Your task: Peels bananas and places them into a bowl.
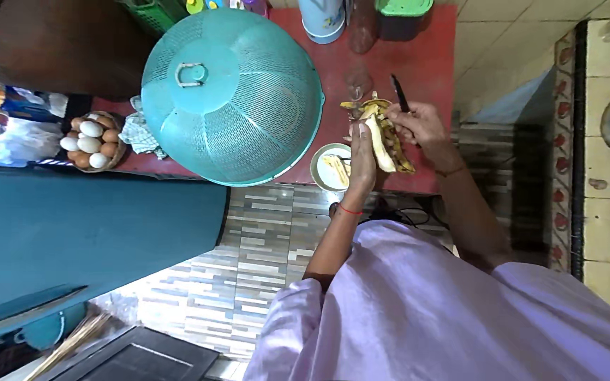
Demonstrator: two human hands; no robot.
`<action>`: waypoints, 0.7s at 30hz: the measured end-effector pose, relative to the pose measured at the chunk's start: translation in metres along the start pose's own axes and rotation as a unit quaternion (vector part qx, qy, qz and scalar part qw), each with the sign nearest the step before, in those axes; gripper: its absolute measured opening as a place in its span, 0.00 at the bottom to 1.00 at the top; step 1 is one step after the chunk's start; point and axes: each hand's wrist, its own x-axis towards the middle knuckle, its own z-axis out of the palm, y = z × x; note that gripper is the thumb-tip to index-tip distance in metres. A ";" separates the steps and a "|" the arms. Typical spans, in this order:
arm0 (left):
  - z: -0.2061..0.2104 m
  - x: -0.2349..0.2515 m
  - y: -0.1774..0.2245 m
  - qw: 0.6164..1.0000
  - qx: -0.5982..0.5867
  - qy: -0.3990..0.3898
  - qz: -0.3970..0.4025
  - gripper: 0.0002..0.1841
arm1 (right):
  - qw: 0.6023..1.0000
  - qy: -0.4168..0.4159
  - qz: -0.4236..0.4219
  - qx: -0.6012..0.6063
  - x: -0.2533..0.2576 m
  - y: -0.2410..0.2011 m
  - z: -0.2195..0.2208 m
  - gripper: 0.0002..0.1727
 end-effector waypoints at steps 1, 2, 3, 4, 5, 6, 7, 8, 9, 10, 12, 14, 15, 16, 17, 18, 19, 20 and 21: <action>0.002 -0.001 0.001 1.000 0.017 -0.003 0.001 0.27 | 0.999 -0.009 -0.033 0.023 -0.009 -0.011 0.003 0.12; 0.004 -0.001 0.001 0.999 0.038 -0.007 0.004 0.26 | 0.998 -0.012 -0.061 0.027 -0.015 -0.018 0.005 0.11; 0.004 -0.001 0.002 0.998 0.059 -0.010 0.009 0.26 | 0.997 -0.005 -0.079 0.014 -0.018 -0.021 0.006 0.11; 0.005 0.000 0.002 0.996 0.083 -0.012 0.019 0.25 | 0.996 0.008 -0.091 -0.006 -0.019 -0.022 0.007 0.11; 0.005 0.000 0.002 0.994 0.104 -0.015 0.027 0.25 | 0.995 0.021 -0.098 -0.024 -0.020 -0.022 0.007 0.11; 0.004 0.001 0.002 0.991 0.125 -0.014 0.038 0.25 | 0.993 0.033 -0.104 -0.037 -0.021 -0.021 0.008 0.10; 0.004 0.001 0.001 0.988 0.145 -0.013 0.054 0.25 | 0.993 0.042 -0.105 -0.041 -0.022 -0.021 0.008 0.09; 0.004 0.000 0.000 0.984 0.160 -0.011 0.072 0.24 | 0.993 0.047 -0.104 -0.041 -0.023 -0.020 0.009 0.09; 0.003 0.000 -0.001 0.981 0.174 -0.010 0.084 0.24 | 0.993 0.051 -0.098 -0.042 -0.025 -0.020 0.009 0.09; 0.003 -0.001 -0.002 0.978 0.188 -0.006 0.093 0.23 | 0.993 0.055 -0.094 -0.042 -0.025 -0.019 0.010 0.08; 0.002 -0.001 -0.004 0.971 0.212 0.002 0.110 0.23 | 0.994 0.062 -0.079 -0.035 -0.028 -0.021 0.011 0.07; -0.001 -0.002 -0.007 0.967 0.225 0.010 0.118 0.22 | 0.996 0.068 -0.058 -0.029 -0.031 -0.024 0.014 0.07; -0.002 -0.002 -0.008 0.966 0.228 0.013 0.122 0.22 | 0.996 0.071 -0.048 -0.027 -0.033 -0.025 0.015 0.07; -0.004 -0.002 -0.009 0.965 0.229 0.013 0.127 0.22 | 0.996 0.071 -0.041 -0.029 -0.033 -0.026 0.016 0.07; -0.005 -0.002 -0.009 0.965 0.228 0.014 0.132 0.22 | 0.996 0.071 -0.037 -0.029 -0.034 -0.025 0.017 0.07; -0.006 -0.002 -0.010 0.964 0.227 0.017 0.136 0.21 | 0.996 0.071 -0.036 -0.027 -0.035 -0.025 0.017 0.07; -0.007 -0.002 -0.011 0.964 0.225 0.020 0.139 0.21 | 0.997 0.071 -0.036 -0.023 -0.035 -0.024 0.017 0.06; -0.008 -0.002 -0.011 0.964 0.224 0.019 0.140 0.21 | 0.997 0.071 -0.035 -0.017 -0.035 -0.023 0.017 0.06; -0.008 -0.005 -0.009 0.965 0.223 0.015 0.134 0.22 | 0.997 0.071 -0.033 -0.005 -0.035 -0.022 0.017 0.06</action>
